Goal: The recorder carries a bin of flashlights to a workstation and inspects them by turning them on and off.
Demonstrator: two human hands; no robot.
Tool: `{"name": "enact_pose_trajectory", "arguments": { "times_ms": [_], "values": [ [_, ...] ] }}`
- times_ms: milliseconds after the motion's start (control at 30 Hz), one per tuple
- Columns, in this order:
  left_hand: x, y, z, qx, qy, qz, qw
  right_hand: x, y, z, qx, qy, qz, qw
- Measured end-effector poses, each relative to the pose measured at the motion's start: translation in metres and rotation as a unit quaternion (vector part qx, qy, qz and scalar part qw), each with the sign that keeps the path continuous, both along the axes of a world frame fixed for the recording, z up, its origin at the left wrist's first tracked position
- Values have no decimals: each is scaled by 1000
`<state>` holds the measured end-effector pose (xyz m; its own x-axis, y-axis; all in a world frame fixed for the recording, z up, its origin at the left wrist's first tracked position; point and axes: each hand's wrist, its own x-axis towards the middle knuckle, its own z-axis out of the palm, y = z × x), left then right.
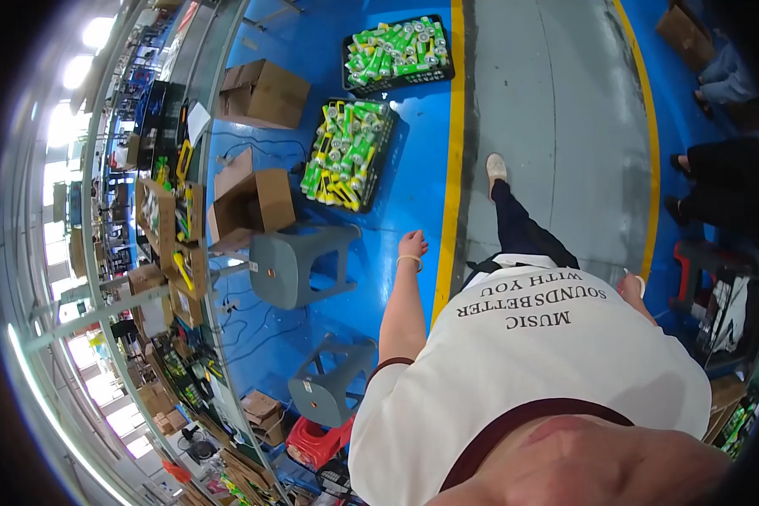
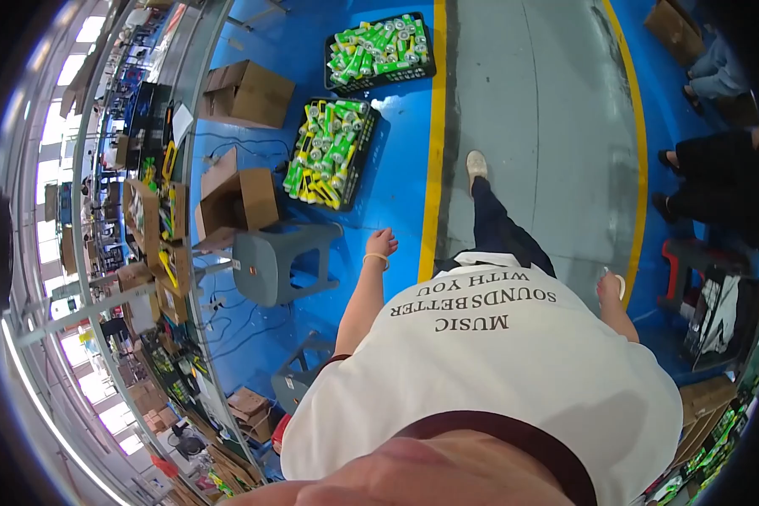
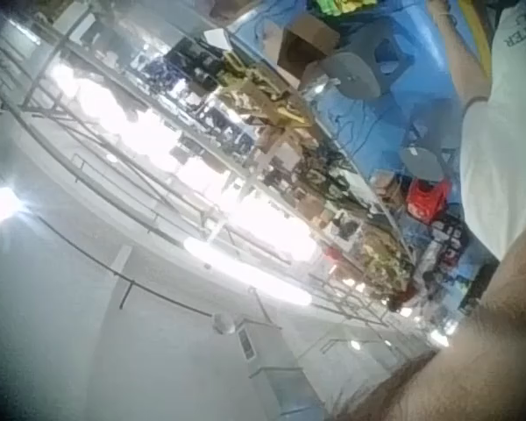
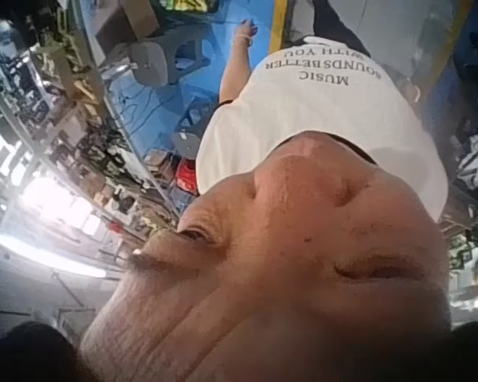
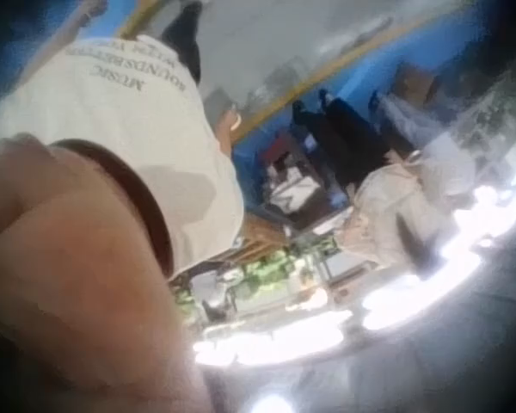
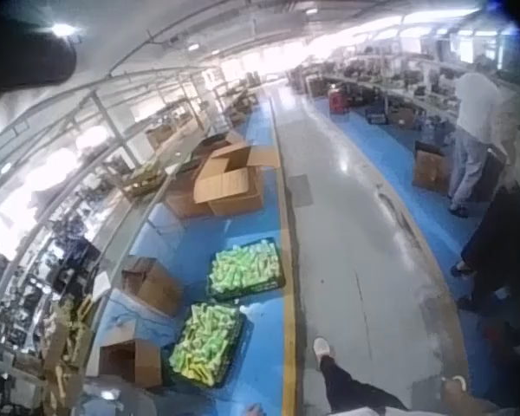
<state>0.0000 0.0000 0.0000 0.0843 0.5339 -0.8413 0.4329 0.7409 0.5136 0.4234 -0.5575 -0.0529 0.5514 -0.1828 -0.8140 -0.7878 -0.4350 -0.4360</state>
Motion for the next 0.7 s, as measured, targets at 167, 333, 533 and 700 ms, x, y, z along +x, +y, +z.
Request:
{"name": "enact_pose_trajectory", "arguments": {
  "times_ms": [167,333,533,700],
  "values": [
    [-20,-21,11,-65,-23,-45,997,22,108,28,45,-118,110,986],
    [-57,-34,31,-68,3,99,993,105,293,88,37,-176,246,953],
    [-68,-49,38,-124,71,149,979,89,451,159,161,-182,243,939],
    [-49,-41,35,-184,78,2,980,38,401,136,107,-93,216,966]
  ]
}}
